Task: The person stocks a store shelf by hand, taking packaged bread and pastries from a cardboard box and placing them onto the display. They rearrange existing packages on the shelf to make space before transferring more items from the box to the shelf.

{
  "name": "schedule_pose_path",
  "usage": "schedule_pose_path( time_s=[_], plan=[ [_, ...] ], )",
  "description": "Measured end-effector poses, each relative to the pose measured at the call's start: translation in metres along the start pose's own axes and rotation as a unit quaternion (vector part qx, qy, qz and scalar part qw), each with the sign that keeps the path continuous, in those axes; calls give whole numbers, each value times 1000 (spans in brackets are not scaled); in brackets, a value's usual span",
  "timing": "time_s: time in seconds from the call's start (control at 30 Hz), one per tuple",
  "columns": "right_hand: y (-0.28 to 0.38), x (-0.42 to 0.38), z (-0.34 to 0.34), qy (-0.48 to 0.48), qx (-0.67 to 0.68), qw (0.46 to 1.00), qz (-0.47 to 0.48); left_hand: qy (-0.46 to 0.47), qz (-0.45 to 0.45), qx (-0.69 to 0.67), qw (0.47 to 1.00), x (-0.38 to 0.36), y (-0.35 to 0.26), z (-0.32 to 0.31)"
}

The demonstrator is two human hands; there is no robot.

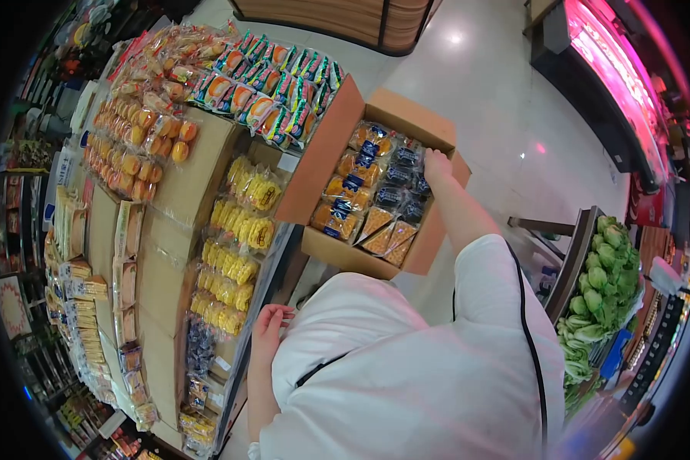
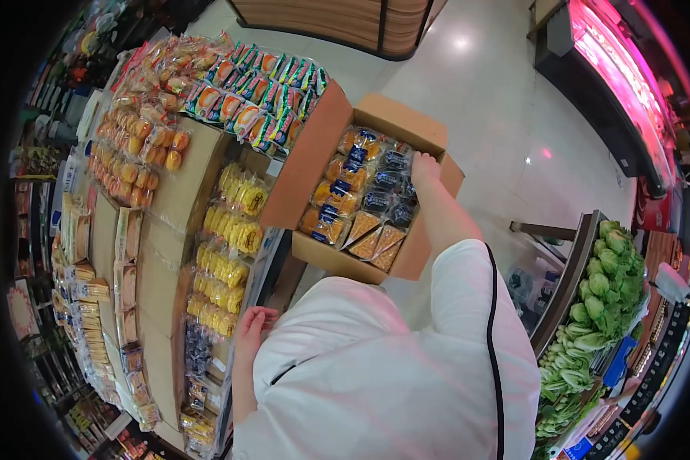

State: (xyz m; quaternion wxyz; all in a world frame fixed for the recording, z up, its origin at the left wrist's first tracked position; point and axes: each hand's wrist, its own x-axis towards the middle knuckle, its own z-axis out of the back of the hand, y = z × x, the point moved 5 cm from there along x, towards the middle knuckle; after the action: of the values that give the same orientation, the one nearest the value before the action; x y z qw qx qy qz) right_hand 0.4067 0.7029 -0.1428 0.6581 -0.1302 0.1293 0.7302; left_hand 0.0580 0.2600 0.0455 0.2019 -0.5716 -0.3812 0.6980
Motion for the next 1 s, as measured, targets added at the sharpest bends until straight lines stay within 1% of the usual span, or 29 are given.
schedule_pose_path(
  time_s=[0.13, 0.23, 0.3, 0.37, 0.43, 0.57, 0.63, 0.67, 0.77, 0.8, 0.87, 0.93, 1.0],
  plan=[
    [4, -1, -6, -36, -17, 999, 15, -8, 6, -17, 1000, 1, 5, 0],
    [3, -1, -25, 18, 11, 1000, 8, -7, 9, -10, 1000, 3, 2, -2],
    [-4, 9, -45, 49, 37, 997, 38, -2, 11, -3, 1000, 3, 5, -2],
    [-9, 11, -46, 70, 64, 994, 60, -4, 15, -16, 1000, 4, 6, -1],
    [-6, 2, -31, 81, 94, 990, 73, -7, 19, -24, 1000, 5, 12, 4],
    [-4, -5, -41, -77, 115, 987, 86, -16, 17, -29, 999, 1, 15, 10],
    [9, -28, -33, -90, 157, 978, 101, -25, 25, -24, 999, -1, 24, 17],
    [17, -41, -25, -96, 178, 973, 110, -24, 19, -19, 999, -1, 30, 21],
    [37, -66, -34, 40, 193, 979, 44, -36, 1, 2, 999, -3, 59, 37],
    [43, -65, -41, 23, 172, 983, 57, -42, 1, 4, 999, -7, 63, 42],
    [27, -50, -71, -18, 129, 988, 76, -44, -3, 8, 999, -11, 69, 51],
    [19, -49, -72, -18, 146, 986, 74, -50, -16, -5, 999, -17, 75, 62],
    [26, -54, -67, -18, 156, 985, 72, -71, -32, -8, 997, -26, 89, 81]
  ],
)
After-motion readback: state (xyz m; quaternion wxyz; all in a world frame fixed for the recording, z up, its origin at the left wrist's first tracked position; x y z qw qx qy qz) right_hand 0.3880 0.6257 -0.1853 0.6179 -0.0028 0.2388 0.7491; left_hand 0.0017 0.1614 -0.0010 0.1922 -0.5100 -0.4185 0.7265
